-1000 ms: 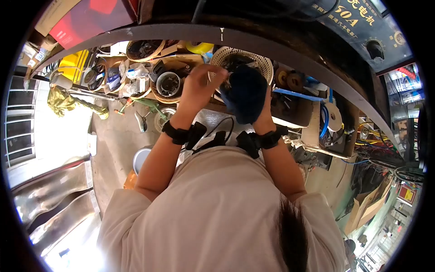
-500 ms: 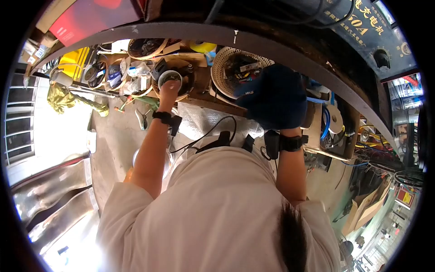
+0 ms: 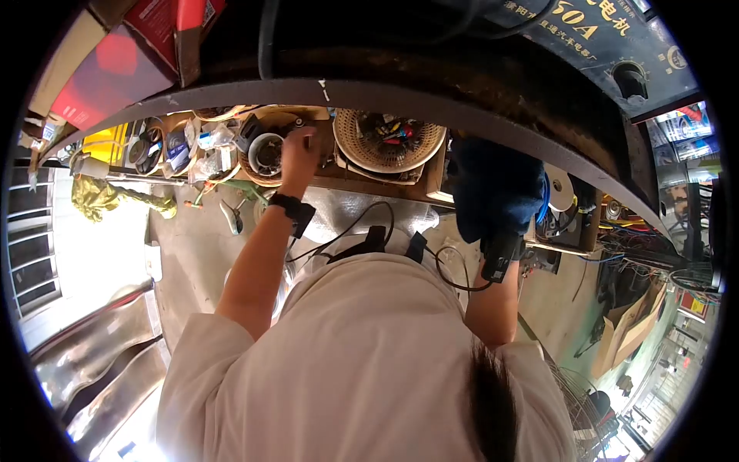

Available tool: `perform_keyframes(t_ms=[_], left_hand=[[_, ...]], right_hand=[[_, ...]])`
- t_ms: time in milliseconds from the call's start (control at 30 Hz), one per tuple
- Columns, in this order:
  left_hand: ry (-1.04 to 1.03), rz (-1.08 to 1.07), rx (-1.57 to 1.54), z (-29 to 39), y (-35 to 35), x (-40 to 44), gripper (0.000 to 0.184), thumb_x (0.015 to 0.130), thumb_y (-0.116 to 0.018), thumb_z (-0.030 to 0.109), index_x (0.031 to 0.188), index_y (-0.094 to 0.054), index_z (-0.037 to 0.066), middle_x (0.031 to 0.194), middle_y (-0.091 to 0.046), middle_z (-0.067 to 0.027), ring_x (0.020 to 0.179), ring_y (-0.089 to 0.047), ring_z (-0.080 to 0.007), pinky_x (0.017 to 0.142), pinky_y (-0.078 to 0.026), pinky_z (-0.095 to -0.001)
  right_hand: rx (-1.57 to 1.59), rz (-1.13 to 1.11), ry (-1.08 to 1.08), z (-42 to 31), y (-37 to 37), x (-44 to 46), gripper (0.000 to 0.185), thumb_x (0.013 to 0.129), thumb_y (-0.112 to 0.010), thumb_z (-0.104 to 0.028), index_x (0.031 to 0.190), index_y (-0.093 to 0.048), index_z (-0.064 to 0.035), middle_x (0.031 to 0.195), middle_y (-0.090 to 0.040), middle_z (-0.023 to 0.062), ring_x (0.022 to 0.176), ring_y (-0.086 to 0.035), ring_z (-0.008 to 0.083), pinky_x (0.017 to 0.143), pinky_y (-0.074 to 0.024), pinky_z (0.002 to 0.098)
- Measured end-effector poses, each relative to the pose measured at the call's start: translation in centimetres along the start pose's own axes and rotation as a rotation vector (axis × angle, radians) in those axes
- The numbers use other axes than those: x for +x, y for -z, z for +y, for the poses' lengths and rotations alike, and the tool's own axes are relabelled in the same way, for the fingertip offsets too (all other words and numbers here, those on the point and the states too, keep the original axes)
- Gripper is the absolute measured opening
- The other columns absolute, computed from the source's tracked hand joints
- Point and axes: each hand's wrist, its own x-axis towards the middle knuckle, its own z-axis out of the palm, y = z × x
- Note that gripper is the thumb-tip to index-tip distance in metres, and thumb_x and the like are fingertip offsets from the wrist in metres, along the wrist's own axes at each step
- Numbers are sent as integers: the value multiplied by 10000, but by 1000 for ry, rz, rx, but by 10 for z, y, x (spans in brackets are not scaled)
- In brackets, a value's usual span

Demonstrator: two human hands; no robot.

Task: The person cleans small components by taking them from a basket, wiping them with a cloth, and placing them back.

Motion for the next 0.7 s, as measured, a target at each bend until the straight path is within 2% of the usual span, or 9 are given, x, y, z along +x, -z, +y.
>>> perform_keyframes(t_ms=[100,200,267,333,400,467,533,633,700], left_hand=[[-140,-306,88,30,-30,11,214,803,-625,109,982,-651,-5,1085,-624,-205,1043,-578,-352,895,-471,-430],[-223,-423,173,43,-66,21,237,785,-614,84,1002,-664,3,1117,-619,-209,1076,-569,-361,908,-470,-440],[-160,-740,376,49,-80,34,355,796,-600,117,1141,-617,33,1237,-563,-213,1184,-505,-366,991,-416,-445],[-172,-1041,535,54,-87,45,494,837,-627,226,1293,-523,67,1328,-501,-212,1261,-434,-389,1046,-357,-484],[-210,-855,675,64,-91,37,466,846,-603,221,1289,-542,88,1324,-517,-197,1243,-456,-387,1036,-364,-497],[-256,-759,752,49,-113,33,466,858,-576,197,1308,-530,86,1347,-501,-201,1245,-456,-396,1039,-355,-520],[-301,-755,783,-11,-156,29,491,873,-547,154,1352,-487,61,1397,-451,-226,1268,-434,-415,1054,-329,-553],[-262,-876,851,23,-123,36,499,870,-550,149,1357,-485,65,1407,-435,-237,1273,-421,-431,1054,-314,-579],[-255,-808,835,43,-105,40,456,866,-561,129,1314,-524,52,1342,-497,-234,1229,-468,-416,1035,-349,-546]], right_hand=[[4,9,-22,6,0,2,403,734,-636,-82,1135,-643,-126,1169,-639,75,1059,-618,261,908,-495,385],[-11,23,-44,13,7,1,409,725,-639,-81,1131,-645,-129,1167,-640,73,1059,-617,262,907,-495,387],[-20,23,-63,16,12,-4,412,719,-642,-80,1128,-647,-131,1165,-640,73,1058,-617,262,906,-494,389],[-26,20,-82,18,15,-9,416,713,-644,-79,1125,-649,-133,1164,-640,72,1058,-616,263,906,-494,390],[-33,19,-92,20,18,-12,420,706,-646,-79,1123,-650,-135,1163,-641,71,1058,-616,264,905,-494,392],[-38,16,-101,20,20,-16,424,700,-648,-78,1120,-652,-137,1161,-641,70,1058,-615,264,904,-493,394],[-47,10,-95,19,21,-17,428,694,-650,-77,1117,-653,-139,1160,-641,69,1058,-615,265,903,-493,395],[-68,9,-58,17,23,-12,434,685,-654,-76,1113,-656,-142,1158,-642,68,1057,-614,266,902,-493,397],[-91,11,-11,13,27,-5,438,678,-656,-76,1111,-657,-144,1157,-642,67,1057,-614,266,902,-492,399]])
